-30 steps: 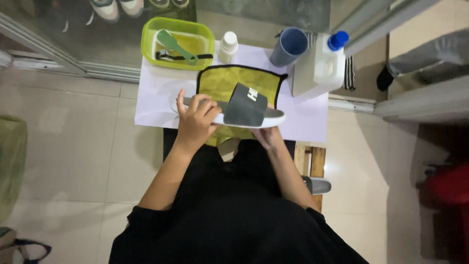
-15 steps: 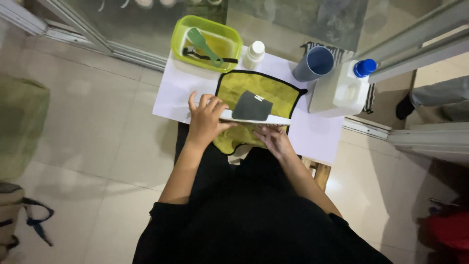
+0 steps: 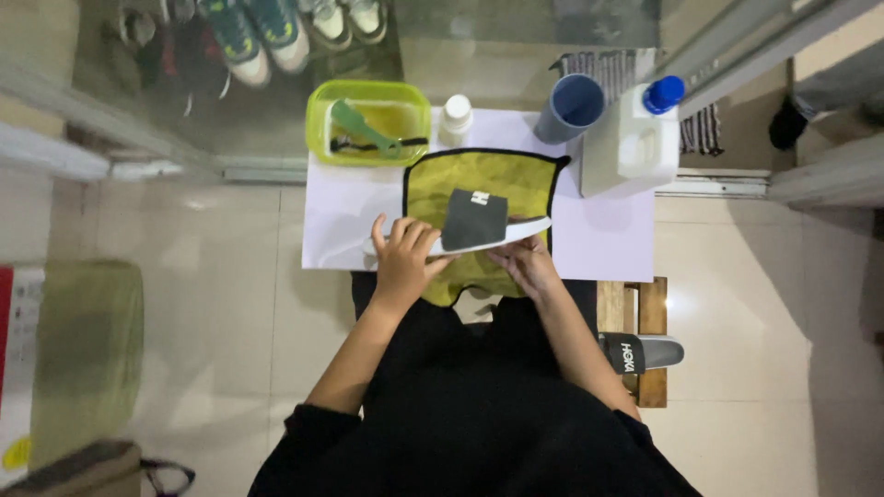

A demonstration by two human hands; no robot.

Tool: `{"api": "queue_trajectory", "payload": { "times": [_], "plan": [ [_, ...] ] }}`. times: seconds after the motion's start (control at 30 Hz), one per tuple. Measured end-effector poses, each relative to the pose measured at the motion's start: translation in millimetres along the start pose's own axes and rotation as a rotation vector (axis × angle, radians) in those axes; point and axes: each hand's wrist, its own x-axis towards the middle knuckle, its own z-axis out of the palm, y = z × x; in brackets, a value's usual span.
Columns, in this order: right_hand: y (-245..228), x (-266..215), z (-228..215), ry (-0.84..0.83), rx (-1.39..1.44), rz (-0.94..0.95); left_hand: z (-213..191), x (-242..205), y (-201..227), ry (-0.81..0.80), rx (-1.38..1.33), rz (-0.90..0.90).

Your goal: The person scrubs a gray HOKA slide with a green brush and then wipes it with a yellow cloth. The slide is placed on a white surface with cleaning supplies nearby, and the person repeats the scrubbing and wiping process.

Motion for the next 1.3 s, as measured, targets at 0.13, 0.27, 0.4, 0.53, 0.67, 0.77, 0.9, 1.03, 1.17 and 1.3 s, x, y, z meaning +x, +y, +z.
{"api": "queue_trajectory", "payload": {
  "times": [0.13,0.27,0.4,0.53,0.67,0.77,0.9,1.03,1.17,1.3],
  "plan": [
    [6,1,-9,-0.03,-0.033,-0.039,0,0,-1,-0.002,-0.037,0.015],
    [3,4,-6,-0.005,-0.046,-0.042,-2,6,0,0.044,-0.029,0.016],
    [-4,-3,6,0.009,-0.067,-0.011,-8,7,2,0.068,-0.035,0.012],
    [1,-1,1,0.014,-0.051,-0.024,-11,7,4,0.082,-0.053,0.003],
    [-6,-10,12,0.027,-0.084,-0.013,-6,5,0,0.081,-0.059,0.013],
    [-3,-9,10,0.033,-0.079,-0.018,-7,5,1,0.067,-0.071,0.011],
    [-12,-13,21,0.039,-0.075,-0.021,-4,5,0,0.06,-0.068,0.001],
    [-14,-16,21,0.018,-0.119,-0.014,-4,2,2,0.048,-0.048,-0.007],
    [-15,-16,23,0.021,-0.086,-0.005,-16,10,11,0.027,-0.026,-0.032],
    [-6,-11,16,0.03,-0.094,-0.053,-9,7,10,0.0,-0.054,-0.096]
  ]
}}
